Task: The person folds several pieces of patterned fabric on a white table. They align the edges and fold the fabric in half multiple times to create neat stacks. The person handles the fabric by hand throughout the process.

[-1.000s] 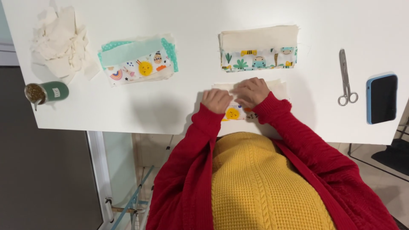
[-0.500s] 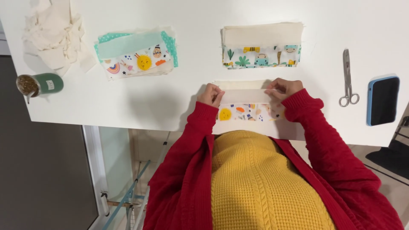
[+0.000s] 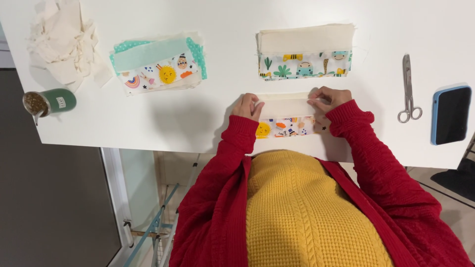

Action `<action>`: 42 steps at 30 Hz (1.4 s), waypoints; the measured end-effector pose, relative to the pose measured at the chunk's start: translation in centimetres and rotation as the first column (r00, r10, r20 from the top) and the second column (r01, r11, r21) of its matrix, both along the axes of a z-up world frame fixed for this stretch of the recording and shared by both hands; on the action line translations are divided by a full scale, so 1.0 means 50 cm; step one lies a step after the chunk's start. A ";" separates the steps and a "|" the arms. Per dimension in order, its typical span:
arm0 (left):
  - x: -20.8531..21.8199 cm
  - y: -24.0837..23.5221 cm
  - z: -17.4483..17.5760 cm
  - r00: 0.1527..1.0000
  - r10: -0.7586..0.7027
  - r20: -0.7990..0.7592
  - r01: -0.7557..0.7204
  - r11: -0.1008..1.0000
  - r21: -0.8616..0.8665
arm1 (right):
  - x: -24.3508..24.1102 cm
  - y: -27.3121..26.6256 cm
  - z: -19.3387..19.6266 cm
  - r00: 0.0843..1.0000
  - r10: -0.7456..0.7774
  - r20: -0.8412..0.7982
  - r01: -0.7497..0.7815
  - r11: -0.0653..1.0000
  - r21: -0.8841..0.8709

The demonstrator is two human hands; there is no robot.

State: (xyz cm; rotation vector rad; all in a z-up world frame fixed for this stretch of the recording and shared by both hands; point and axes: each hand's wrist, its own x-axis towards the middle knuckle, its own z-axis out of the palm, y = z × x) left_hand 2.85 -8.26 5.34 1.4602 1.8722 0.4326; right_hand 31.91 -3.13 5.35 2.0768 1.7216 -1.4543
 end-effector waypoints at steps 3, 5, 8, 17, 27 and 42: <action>0.002 -0.012 0.008 0.999 0.001 0.054 -0.011 0.982 0.189 | 0.010 -0.004 -0.012 0.999 0.046 0.019 -0.047 0.997 0.056; 0.001 -0.026 0.015 0.997 -0.005 0.083 -0.016 0.968 0.252 | 0.011 -0.009 -0.001 0.996 0.080 0.029 -0.082 0.992 0.094; -0.006 -0.038 0.022 0.987 -0.142 -0.076 0.161 0.816 0.556 | -0.012 0.004 0.055 0.961 0.236 0.147 -0.270 0.921 0.283; 0.004 -0.080 0.040 0.863 -0.317 0.393 0.058 0.836 0.546 | -0.057 0.018 0.060 0.753 0.653 -0.088 -0.500 0.653 0.570; -0.013 0.061 -0.019 0.788 -0.021 0.616 -0.114 0.977 0.180 | 0.118 0.098 0.153 0.977 0.073 -0.202 -0.054 0.994 0.098; 0.027 0.311 0.004 0.943 0.070 0.326 -0.152 0.960 0.236 | 0.100 0.284 -0.002 0.979 -0.203 0.025 0.185 0.932 0.312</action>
